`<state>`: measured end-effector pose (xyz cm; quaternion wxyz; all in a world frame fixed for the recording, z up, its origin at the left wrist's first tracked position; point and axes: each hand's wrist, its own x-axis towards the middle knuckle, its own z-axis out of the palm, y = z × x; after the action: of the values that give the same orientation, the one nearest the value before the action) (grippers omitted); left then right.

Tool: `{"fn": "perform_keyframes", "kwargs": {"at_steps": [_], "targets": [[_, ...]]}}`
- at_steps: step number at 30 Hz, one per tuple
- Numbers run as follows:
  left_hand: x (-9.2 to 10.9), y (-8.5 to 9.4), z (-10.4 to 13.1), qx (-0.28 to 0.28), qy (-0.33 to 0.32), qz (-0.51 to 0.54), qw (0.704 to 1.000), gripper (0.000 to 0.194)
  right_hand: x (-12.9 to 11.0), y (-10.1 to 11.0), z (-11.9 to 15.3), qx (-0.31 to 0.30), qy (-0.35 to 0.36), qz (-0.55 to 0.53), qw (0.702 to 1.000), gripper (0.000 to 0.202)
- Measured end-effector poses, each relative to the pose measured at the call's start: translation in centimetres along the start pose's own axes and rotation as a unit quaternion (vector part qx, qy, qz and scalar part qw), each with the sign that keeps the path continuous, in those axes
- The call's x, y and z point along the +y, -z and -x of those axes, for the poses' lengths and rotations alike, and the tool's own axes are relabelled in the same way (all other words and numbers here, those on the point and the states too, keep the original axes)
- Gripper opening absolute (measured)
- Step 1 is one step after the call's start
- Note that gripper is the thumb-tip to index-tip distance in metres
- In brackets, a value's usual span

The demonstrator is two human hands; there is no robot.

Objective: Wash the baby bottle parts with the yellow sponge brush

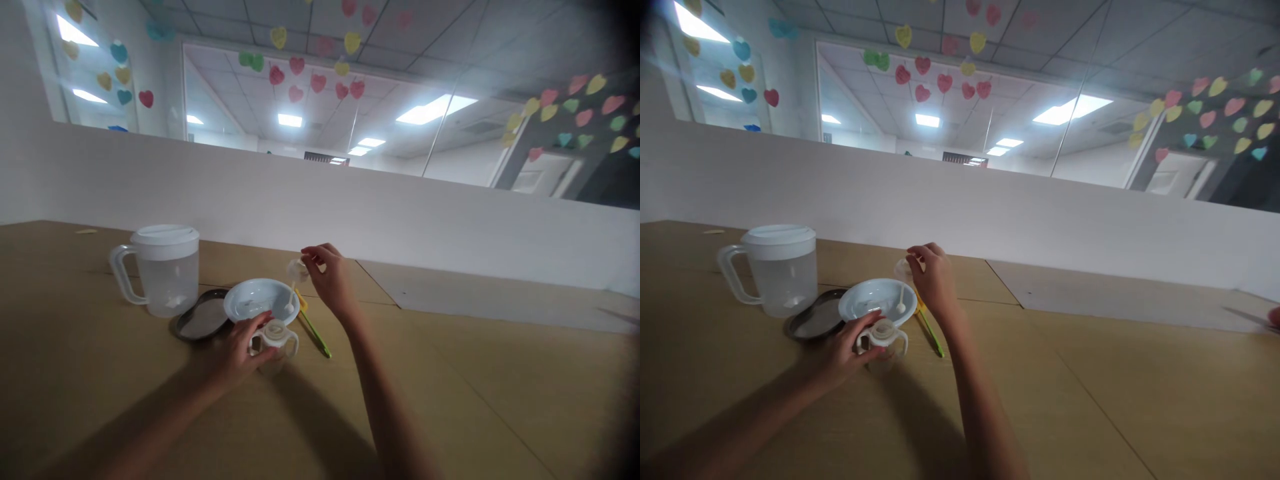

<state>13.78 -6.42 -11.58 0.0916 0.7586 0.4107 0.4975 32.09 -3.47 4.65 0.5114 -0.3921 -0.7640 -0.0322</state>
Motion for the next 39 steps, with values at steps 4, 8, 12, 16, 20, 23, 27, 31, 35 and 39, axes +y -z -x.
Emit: {"fn": "perform_keyframes", "kwargs": {"at_steps": [4,8,12,16,20,23,27,31,35,39], "targets": [[0.1,0.8,-0.3,-0.001,-0.025,0.034,0.999,0.054,0.8,-2.6,0.6,-0.082,-0.021,0.070,0.994,0.015],[-0.6,1.5,-0.8,0.020,-0.054,0.001,0.998,0.046,1.4,-5.0,1.5,-0.126,-0.067,0.070,0.987,0.013],[-1.7,1.4,-0.9,-0.002,-0.036,-0.069,0.997,0.040,1.7,-6.5,1.9,-0.136,-0.152,-0.009,0.979,0.012],[-2.5,1.1,-0.9,-0.018,-0.013,-0.092,0.996,0.037,2.3,-6.9,1.8,-0.124,-0.212,-0.052,0.968,0.020],[-2.7,1.2,-1.1,-0.018,0.005,-0.106,0.994,0.033,3.3,-6.2,1.4,-0.076,-0.235,-0.056,0.968,0.021],[-2.9,1.3,-1.3,-0.026,0.021,-0.116,0.993,0.031,3.7,-5.5,1.0,-0.058,-0.242,-0.072,0.966,0.022],[-2.9,1.3,-1.5,-0.031,0.027,-0.141,0.989,0.032,3.9,-5.1,0.8,-0.051,-0.243,-0.080,0.966,0.023],[-3.1,1.4,-1.5,0.020,0.013,-0.162,0.987,0.034,3.9,-4.9,0.7,-0.054,-0.240,-0.076,0.966,0.022],[-2.9,1.7,-1.4,0.106,-0.037,-0.164,0.980,0.037,3.3,-5.0,1.0,-0.118,-0.230,-0.102,0.961,0.014],[-1.9,1.8,-1.3,0.161,-0.087,-0.136,0.974,0.054,1.3,-5.7,1.7,-0.242,-0.194,-0.194,0.931,0.007]]}}
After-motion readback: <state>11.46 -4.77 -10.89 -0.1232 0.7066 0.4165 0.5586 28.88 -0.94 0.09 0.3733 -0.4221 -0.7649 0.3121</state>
